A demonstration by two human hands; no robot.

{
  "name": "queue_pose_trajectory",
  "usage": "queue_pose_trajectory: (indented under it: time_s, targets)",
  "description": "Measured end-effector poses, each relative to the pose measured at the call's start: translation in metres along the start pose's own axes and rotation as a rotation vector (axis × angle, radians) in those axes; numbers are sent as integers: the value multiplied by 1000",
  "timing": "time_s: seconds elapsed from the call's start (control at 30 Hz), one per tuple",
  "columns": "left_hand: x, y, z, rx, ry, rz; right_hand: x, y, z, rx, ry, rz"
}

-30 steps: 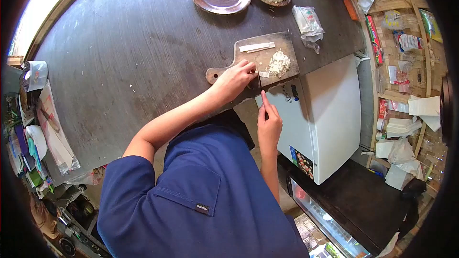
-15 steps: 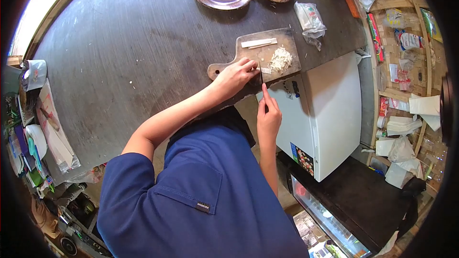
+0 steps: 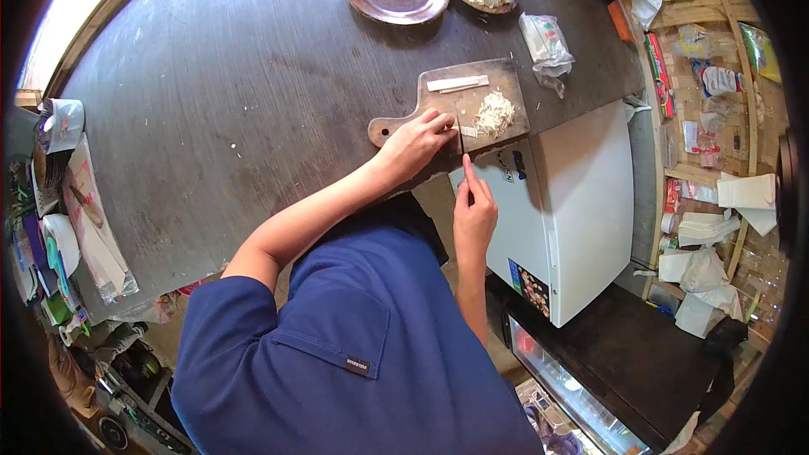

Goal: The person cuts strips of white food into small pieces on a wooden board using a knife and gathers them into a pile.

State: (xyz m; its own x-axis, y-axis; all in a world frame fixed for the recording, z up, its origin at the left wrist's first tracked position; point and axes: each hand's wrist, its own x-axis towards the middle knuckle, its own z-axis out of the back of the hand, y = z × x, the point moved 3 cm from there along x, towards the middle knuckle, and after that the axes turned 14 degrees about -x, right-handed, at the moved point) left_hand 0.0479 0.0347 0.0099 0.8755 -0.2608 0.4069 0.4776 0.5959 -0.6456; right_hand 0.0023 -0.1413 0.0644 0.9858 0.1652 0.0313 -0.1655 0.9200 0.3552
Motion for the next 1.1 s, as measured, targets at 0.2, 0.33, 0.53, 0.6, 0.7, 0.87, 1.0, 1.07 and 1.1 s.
queue_pose_trajectory:
  time_s: [0.2, 0.33, 0.53, 0.6, 0.7, 0.87, 1.0, 1.07, 1.1]
  targets:
    - [-1, -3, -2, 3, -19, 14, -3, -5, -11, -47, 7, -18]
    - [-2, -3, -3, -3, -16, 13, 8, 1, -6, -4, -66, 49]
    - [-3, -5, -3, -6, -26, 40, -8, 3, -4, -37, 58, -75]
    - [-3, -8, -3, -15, -45, 48, 0, 3, -7, -20, 9, -26]
    - [-3, -9, -2, -26, -41, 79, 6, 4, -3, 12, -25, 3]
    - [-4, -11, -3, 25, -35, 73, -5, 2, 0, 3, 49, -41]
    - [-4, -14, -1, 44, -40, 99, 7, 3, -9, 21, -49, 29]
    - [-5, -14, -2, 26, -35, 103, 4, 5, -2, 19, -26, 4]
    - [-4, -12, -2, 15, -42, 113, 6, 6, 0, 17, 0, -6]
